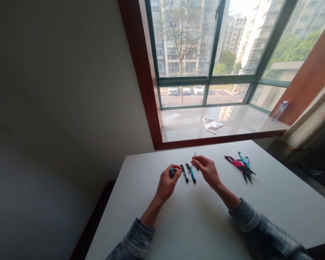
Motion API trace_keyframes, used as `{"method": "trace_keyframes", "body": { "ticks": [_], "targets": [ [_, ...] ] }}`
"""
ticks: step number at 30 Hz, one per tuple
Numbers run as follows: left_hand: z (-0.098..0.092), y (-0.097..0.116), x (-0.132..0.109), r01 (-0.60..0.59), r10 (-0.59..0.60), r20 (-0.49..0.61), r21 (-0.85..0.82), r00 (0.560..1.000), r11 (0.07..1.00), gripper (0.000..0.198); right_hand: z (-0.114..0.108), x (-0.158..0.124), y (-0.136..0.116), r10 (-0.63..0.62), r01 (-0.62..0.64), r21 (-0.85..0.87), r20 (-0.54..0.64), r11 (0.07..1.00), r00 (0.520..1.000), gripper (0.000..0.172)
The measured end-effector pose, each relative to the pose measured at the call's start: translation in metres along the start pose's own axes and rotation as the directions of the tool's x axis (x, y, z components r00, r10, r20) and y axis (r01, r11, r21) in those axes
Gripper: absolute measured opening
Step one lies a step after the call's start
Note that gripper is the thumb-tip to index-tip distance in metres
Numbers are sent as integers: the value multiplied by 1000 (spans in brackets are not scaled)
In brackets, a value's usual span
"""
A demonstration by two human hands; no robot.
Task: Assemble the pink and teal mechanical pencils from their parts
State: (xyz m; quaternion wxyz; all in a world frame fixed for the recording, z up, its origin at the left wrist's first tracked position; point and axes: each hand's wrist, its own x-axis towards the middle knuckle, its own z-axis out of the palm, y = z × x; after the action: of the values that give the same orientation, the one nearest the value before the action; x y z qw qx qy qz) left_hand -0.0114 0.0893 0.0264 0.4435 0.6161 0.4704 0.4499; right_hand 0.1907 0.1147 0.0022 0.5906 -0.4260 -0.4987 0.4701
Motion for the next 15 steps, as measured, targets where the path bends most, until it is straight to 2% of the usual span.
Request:
{"method": "trace_keyframes", "body": {
  "ticks": [3, 5, 10, 15],
  "targets": [
    [0, 1, 1, 33, -34, -8, -109, 999, 994, 34, 12, -14, 2, -66, 81, -182, 87, 980, 994, 29],
    [0, 0, 1, 63, -65, -7, -181, 998, 982, 38, 20, -24, 1, -100, 131, -246, 136, 960, 986, 29],
    [-3, -4, 3, 104, -100, 28, -261, 995, 960, 37, 29, -36, -4, -113, 156, -250, 176, 956, 978, 26],
    [-2, -6, 3, 72, -80, -21, -270, 997, 960, 36, 27, -47, -5, -139, 189, -299, 180, 935, 974, 17]
  ]
}}
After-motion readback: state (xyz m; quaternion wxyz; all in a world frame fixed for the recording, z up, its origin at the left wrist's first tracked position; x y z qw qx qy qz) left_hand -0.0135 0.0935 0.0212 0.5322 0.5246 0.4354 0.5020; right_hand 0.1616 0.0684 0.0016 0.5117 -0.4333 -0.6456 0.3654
